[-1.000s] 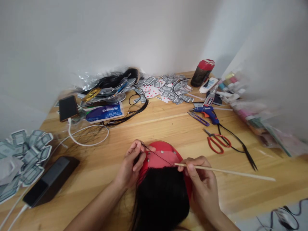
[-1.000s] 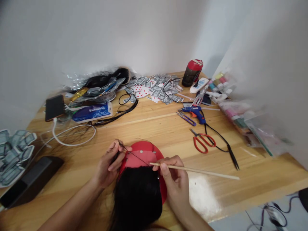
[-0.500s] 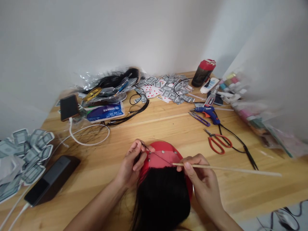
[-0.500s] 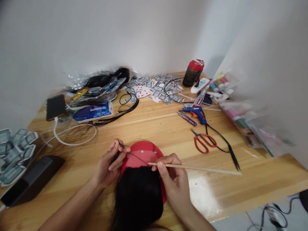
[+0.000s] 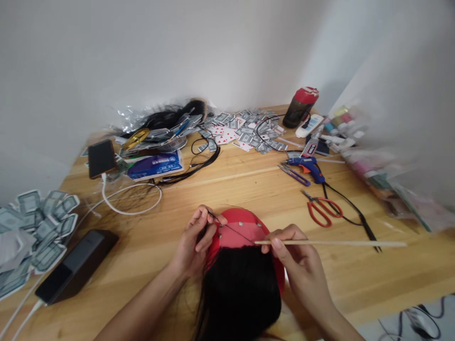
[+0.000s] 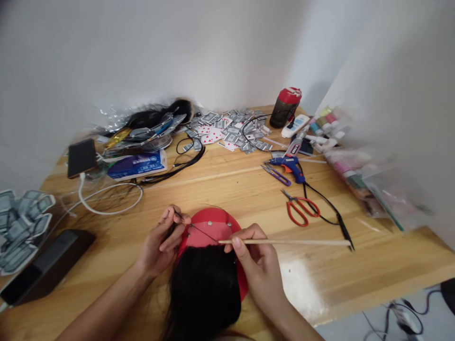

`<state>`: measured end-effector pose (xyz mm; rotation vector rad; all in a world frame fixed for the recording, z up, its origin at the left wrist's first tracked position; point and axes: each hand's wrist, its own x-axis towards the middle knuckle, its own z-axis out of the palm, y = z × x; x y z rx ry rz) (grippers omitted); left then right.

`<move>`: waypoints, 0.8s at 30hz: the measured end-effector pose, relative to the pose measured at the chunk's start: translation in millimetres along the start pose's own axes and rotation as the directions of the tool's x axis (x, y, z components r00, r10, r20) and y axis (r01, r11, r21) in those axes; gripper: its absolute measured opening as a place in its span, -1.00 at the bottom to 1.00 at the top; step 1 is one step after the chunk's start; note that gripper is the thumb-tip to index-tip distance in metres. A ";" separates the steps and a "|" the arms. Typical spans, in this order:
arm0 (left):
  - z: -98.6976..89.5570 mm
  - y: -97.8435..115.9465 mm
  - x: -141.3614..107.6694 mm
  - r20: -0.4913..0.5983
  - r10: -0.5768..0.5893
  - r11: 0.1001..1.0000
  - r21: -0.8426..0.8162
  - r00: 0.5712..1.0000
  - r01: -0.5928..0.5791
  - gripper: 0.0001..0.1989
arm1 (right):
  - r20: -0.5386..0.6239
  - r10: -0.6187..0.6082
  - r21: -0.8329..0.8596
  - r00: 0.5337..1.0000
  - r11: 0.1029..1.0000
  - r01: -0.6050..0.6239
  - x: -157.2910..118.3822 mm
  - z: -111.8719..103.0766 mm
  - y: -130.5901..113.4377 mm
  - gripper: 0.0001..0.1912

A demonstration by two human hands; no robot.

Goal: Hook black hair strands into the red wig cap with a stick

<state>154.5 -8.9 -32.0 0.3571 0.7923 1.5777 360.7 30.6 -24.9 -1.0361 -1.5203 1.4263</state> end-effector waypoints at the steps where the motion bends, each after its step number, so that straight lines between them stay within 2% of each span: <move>1: 0.0 0.0 0.0 0.003 -0.001 1.000 0.001 1.000 0.001 -0.76 | -0.003 -0.003 0.002 1.000 1.000 0.003 -0.2 -0.1 0.5 -0.78; 13: -2.9 -0.8 0.2 0.042 0.004 1.000 0.002 0.999 -0.004 -0.74 | -0.031 -0.064 0.007 0.997 0.998 0.064 0.3 3.7 -0.3 -0.79; 20: -4.5 -1.3 2.0 0.037 0.005 1.000 -0.006 0.999 -0.005 -0.77 | 0.034 0.001 0.056 0.999 0.998 -0.002 1.9 -1.6 -1.1 -0.77; 24: -5.5 -1.9 2.9 0.035 0.001 1.000 0.009 0.999 -0.002 -0.79 | 0.059 0.097 0.151 0.994 0.983 -0.105 2.5 -2.8 1.3 -0.79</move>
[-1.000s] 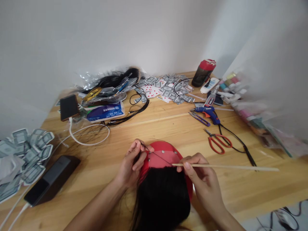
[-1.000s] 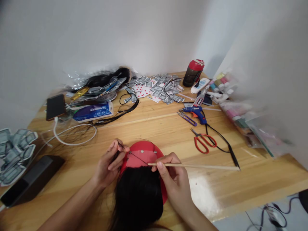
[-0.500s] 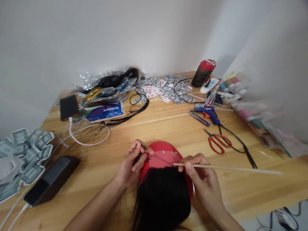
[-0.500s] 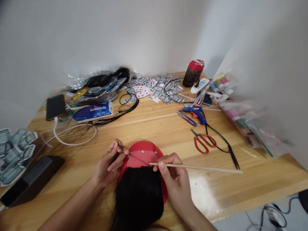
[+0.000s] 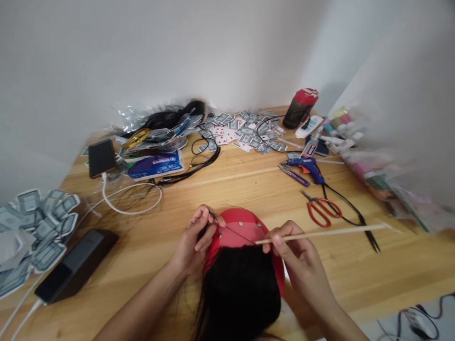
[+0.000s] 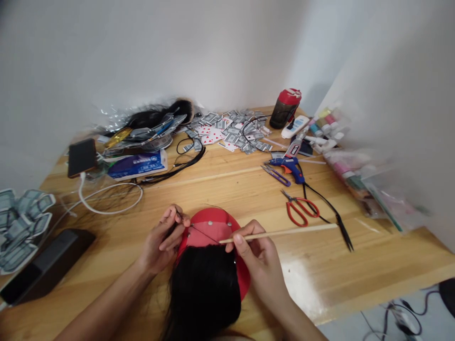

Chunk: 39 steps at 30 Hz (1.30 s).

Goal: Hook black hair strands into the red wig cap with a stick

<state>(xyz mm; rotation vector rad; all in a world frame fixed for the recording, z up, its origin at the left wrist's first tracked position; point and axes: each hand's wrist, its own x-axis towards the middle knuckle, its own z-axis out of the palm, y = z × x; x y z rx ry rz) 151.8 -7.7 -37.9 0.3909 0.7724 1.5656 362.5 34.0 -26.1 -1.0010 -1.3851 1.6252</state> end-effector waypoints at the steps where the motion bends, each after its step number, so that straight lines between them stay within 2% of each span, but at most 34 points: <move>1: -0.1 -0.3 0.0 -0.001 0.003 1.000 0.006 1.000 -0.003 -0.79 | -0.002 0.024 0.018 1.000 1.000 -0.024 0.2 0.1 0.2 -0.78; 10: 2.0 -3.5 -0.9 -0.010 0.022 0.997 0.077 1.000 -0.021 -0.73 | -0.016 0.083 0.086 0.996 0.993 -0.081 3.0 2.4 1.1 -0.72; 20: 4.6 -3.9 -3.4 -0.016 0.026 0.991 0.133 1.000 -0.024 -0.69 | -0.086 0.039 0.004 0.995 0.999 -0.039 4.0 6.5 0.5 -0.64; 30: 2.8 -4.6 -3.9 0.017 0.017 0.984 0.178 1.000 -0.020 -0.70 | -0.101 -0.007 -0.041 0.995 0.999 0.003 0.4 4.8 -0.8 -0.61; 39: 3.7 -5.2 -4.5 0.033 0.027 0.981 0.194 0.999 -0.033 -0.69 | -0.132 0.020 0.007 0.991 1.000 -0.019 -1.1 4.1 3.2 -0.61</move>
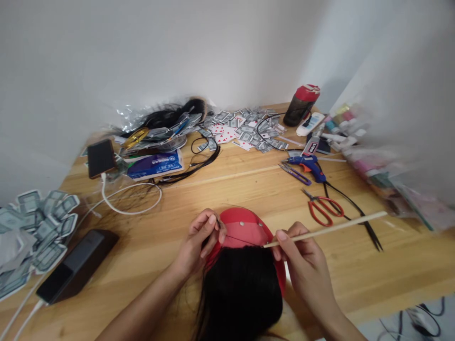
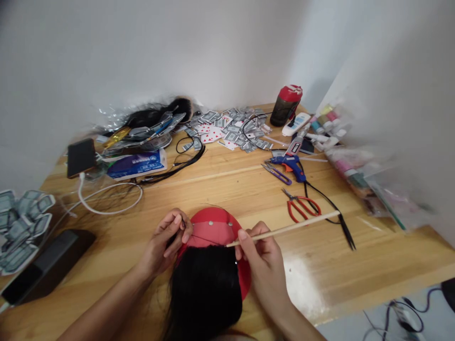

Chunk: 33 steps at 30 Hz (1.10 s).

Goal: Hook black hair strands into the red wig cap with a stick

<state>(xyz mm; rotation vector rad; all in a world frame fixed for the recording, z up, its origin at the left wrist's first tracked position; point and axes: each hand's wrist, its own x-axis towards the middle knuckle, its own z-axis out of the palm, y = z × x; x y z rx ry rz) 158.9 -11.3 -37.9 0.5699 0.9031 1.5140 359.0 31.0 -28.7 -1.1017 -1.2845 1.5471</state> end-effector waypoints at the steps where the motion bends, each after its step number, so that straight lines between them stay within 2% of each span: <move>1: -0.1 -0.1 -0.2 0.001 0.000 1.000 0.001 1.000 0.000 -0.69 | -0.007 0.004 0.013 1.000 1.000 -0.004 -0.5 0.0 1.1 -0.61; 13: 1.1 2.1 -1.2 -0.033 -0.022 0.999 0.026 0.999 0.023 -0.65 | -0.076 0.006 0.070 0.997 0.998 0.000 1.3 3.0 2.5 -0.62; 17: -2.8 1.2 -6.4 -0.099 -0.049 0.998 0.044 0.994 0.053 -0.64 | -0.103 -0.003 0.065 0.995 0.998 0.010 -0.2 3.5 4.2 -0.66; 20: -14.5 -0.6 -17.5 -0.189 -0.079 0.994 0.053 0.979 0.091 -0.67 | -0.107 -0.046 0.020 0.993 0.999 0.049 -0.8 3.2 3.8 -0.65; 24: -42.1 6.2 -40.1 -0.371 -0.068 0.995 0.044 0.926 0.090 -0.69 | -0.100 -0.053 0.041 0.994 0.997 0.058 0.4 2.7 1.9 -0.65; 28: -74.7 22.7 -64.4 -0.565 0.048 0.998 0.052 0.824 -0.022 -0.63 | -0.096 -0.013 0.125 0.995 0.992 0.025 2.4 0.9 4.9 -0.68; 31: -89.6 29.8 -78.7 -0.640 0.121 0.992 0.094 0.759 -0.078 -0.60 | -0.087 -0.020 0.143 0.996 0.989 0.033 5.2 -0.1 6.2 -0.70; 33: -90.1 30.2 -83.6 -0.654 0.160 0.986 0.139 0.740 -0.091 -0.61 | -0.102 -0.051 0.143 0.993 0.988 0.065 8.9 -0.3 2.8 -0.73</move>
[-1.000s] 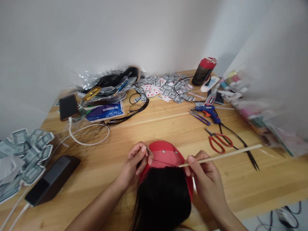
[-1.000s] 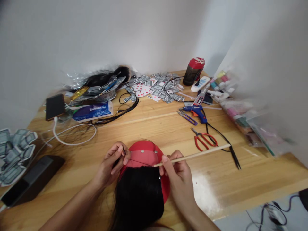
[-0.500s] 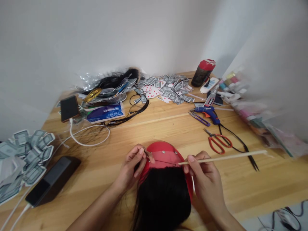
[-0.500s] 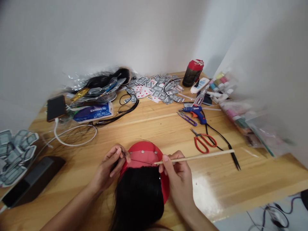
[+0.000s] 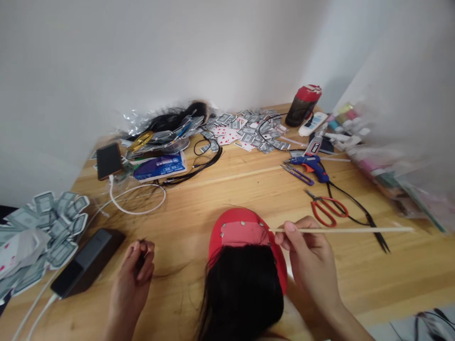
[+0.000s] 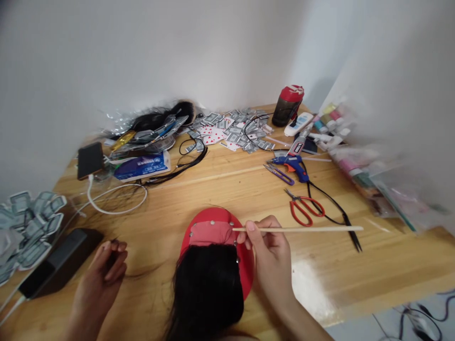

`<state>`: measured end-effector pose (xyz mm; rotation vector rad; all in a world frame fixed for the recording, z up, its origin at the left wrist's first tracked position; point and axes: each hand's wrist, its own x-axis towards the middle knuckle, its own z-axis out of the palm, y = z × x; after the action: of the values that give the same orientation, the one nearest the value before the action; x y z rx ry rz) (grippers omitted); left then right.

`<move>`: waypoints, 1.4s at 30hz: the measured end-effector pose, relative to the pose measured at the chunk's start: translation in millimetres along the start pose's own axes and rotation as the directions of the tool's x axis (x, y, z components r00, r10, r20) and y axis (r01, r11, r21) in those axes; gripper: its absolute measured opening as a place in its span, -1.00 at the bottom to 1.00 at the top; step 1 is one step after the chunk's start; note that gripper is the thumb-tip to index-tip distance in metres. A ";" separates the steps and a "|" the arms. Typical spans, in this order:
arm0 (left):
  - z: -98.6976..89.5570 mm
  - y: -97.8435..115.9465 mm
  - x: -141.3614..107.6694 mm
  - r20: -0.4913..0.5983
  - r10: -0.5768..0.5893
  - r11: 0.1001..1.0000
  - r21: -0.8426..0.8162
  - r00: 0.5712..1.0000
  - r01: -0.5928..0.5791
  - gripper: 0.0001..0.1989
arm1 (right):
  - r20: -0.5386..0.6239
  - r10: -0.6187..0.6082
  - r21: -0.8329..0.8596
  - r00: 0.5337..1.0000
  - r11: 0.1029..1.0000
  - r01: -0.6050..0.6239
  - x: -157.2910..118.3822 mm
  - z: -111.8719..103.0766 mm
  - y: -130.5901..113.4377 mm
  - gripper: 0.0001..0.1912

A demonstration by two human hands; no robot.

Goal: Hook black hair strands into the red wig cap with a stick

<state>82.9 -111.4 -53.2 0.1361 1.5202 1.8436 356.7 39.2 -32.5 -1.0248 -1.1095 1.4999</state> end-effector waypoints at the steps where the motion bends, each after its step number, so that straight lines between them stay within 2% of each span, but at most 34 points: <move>1: 1.5 -0.2 -2.4 -0.001 0.017 1.000 0.019 1.000 -0.017 -0.61 | -0.006 -0.024 0.007 1.000 1.000 0.024 2.7 0.6 -3.3 -0.74; 5: 23.2 -1.0 -12.8 0.069 0.076 0.990 0.116 0.995 -0.083 -0.65 | -0.049 -0.172 0.073 0.984 0.982 0.175 17.7 2.1 -28.1 -0.80; 7: 36.8 -0.6 -16.5 0.134 0.098 0.979 0.165 0.986 -0.120 -0.65 | -0.127 -0.265 0.077 0.956 0.958 0.276 25.9 -0.1 -45.4 -0.85; 9: 48.2 -0.3 -18.5 0.200 0.112 0.966 0.208 0.973 -0.154 -0.65 | -0.247 -0.365 0.041 0.898 0.922 0.386 32.5 -5.7 -61.6 -0.88; 11: 56.3 -0.6 -18.7 0.254 0.117 0.953 0.243 0.960 -0.180 -0.64 | -0.359 -0.468 -0.035 0.807 0.871 0.489 35.5 -14.4 -71.2 -0.89; 13: 61.6 -2.0 -18.1 0.288 0.118 0.941 0.272 0.950 -0.199 -0.64 | -0.405 -0.530 -0.122 0.745 0.839 0.531 33.1 -24.8 -70.4 -0.90; 15: 65.4 -4.0 -18.0 0.300 0.127 0.930 0.297 0.946 -0.219 -0.64 | -0.344 -0.522 -0.221 0.780 0.853 0.473 24.6 -34.0 -59.9 -0.90; 16: 67.1 -5.1 -18.7 0.299 0.135 0.923 0.308 0.945 -0.229 -0.65 | -0.266 -0.474 -0.312 0.839 0.866 0.391 18.5 -37.0 -52.3 -0.86; 17: 69.0 -6.2 -20.0 0.295 0.148 0.915 0.322 0.944 -0.244 -0.66 | -0.130 -0.408 -0.437 0.904 0.842 0.317 11.9 -38.5 -44.2 -0.85; 18: 71.0 -7.4 -22.0 0.290 0.168 0.903 0.338 0.942 -0.265 -0.67 | -0.017 -0.370 -0.529 0.929 0.792 0.305 5.5 -38.2 -36.1 -0.86; 20: 75.4 -9.9 -28.2 0.288 0.209 0.876 0.370 0.935 -0.310 -0.72 | 0.170 -0.341 -0.591 0.925 0.715 0.373 -4.9 -33.1 -22.4 -0.93; 22: 79.1 -13.2 -36.2 0.299 0.227 0.867 0.373 0.927 -0.332 -0.76 | 0.281 -0.384 -0.569 0.879 0.671 0.475 -10.1 -23.9 -13.1 -0.92; 24: 80.8 -17.5 -44.1 0.308 0.208 0.887 0.341 0.928 -0.312 -0.82 | 0.341 -0.422 -0.542 0.840 0.642 0.542 -11.1 -14.0 -7.7 -0.86; 25: 80.8 -19.9 -47.4 0.309 0.192 0.900 0.324 0.932 -0.293 -0.85 | 0.354 -0.421 -0.533 0.835 0.644 0.550 -10.9 -9.6 -5.9 -0.83; 27: 79.5 -24.2 -51.6 0.307 0.172 0.915 0.304 0.936 -0.267 -0.89 | 0.345 -0.379 -0.496 0.859 0.703 0.509 -10.7 -2.3 -3.2 -0.78; 29: 77.9 -26.4 -52.6 0.311 0.176 0.912 0.305 0.934 -0.274 -0.89 | 0.308 -0.283 -0.440 0.908 0.804 0.400 -11.7 3.4 -0.8 -0.75; 31: 77.2 -25.2 -51.0 0.334 0.198 0.890 0.332 0.922 -0.311 -0.86 | 0.282 -0.205 -0.387 0.937 0.870 0.306 -13.7 7.9 1.4 -0.75; 32: 77.5 -23.3 -49.5 0.351 0.216 0.871 0.353 0.911 -0.342 -0.84 | 0.277 -0.202 -0.373 0.939 0.878 0.299 -14.9 9.8 2.2 -0.75; 34: 79.4 -17.4 -46.2 0.386 0.266 0.815 0.399 0.883 -0.420 -0.81 | 0.303 -0.269 -0.364 0.914 0.854 0.372 -18.2 12.3 2.5 -0.75; 38: 92.3 -2.9 -39.6 0.498 0.358 0.684 0.436 0.790 -0.585 -0.81 | 0.429 -0.417 -0.367 0.801 0.730 0.577 -27.7 10.5 -0.7 -0.74; 40: 104.1 1.9 -36.8 0.616 0.349 0.631 0.403 0.707 -0.663 -0.76 | 0.536 -0.411 -0.347 0.737 0.689 0.636 -32.8 5.9 -1.9 -0.74; 42: 116.7 2.9 -34.6 0.741 0.301 0.597 0.344 0.600 -0.725 -0.69 | 0.675 -0.367 -0.300 0.640 0.656 0.693 -36.7 0.1 -3.0 -0.75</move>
<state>166.0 -37.3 -3.8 1.5676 1.6051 1.3538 363.7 3.5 -26.8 -0.4580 -2.1570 0.9755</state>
